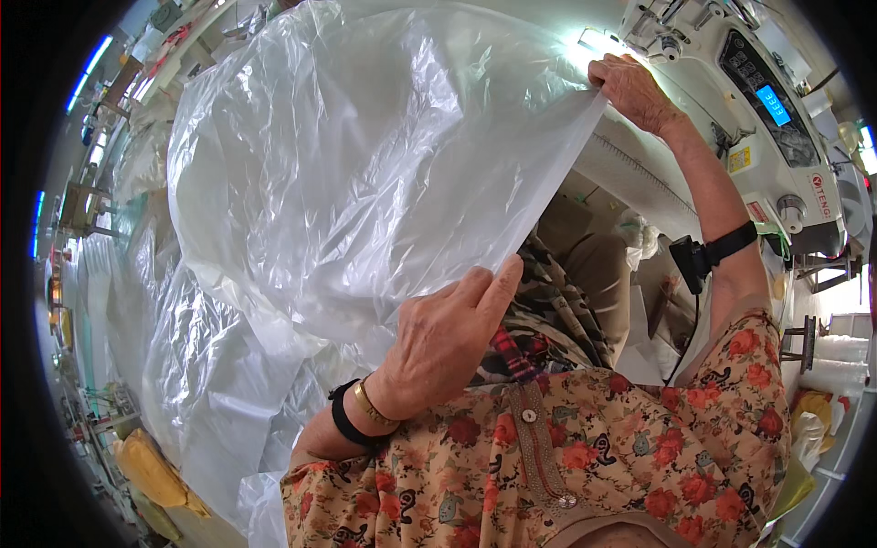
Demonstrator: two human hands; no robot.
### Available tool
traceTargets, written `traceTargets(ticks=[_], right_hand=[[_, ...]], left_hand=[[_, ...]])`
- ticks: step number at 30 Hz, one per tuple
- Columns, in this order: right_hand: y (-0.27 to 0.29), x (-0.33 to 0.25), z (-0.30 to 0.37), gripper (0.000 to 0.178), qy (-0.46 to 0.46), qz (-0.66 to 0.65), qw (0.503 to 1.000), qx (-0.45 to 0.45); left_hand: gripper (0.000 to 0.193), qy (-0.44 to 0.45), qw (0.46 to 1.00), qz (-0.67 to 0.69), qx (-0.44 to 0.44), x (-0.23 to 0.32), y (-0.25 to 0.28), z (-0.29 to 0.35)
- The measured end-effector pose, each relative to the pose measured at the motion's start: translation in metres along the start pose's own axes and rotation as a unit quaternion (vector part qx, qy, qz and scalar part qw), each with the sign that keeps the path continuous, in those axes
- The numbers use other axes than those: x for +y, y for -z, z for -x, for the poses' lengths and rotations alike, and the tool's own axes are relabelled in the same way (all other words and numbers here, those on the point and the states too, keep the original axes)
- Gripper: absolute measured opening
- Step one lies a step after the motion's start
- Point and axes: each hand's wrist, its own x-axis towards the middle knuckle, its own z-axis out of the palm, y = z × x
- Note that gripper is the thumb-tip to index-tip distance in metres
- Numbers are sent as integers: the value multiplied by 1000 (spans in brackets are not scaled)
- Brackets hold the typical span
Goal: Sewing together large sheets of white plastic material using an industrial sewing machine.
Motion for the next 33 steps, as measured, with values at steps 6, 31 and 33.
traceTargets(ticks=[6, 31, 33], right_hand=[[-1, -13, -7, 11, -38, -34, 999, 0], [-10, -44, 55, 40, -245, -144, 953, 100], [-8, -47, 54, 41, -246, -149, 952, 102]], left_hand=[[60, 9, 1000, 19, 4, -7, -11, 9], [16, -71, 997, 24, 22, 5, -70, -57], [14, -71, 997, 7, 18, -1, -67, -68]])
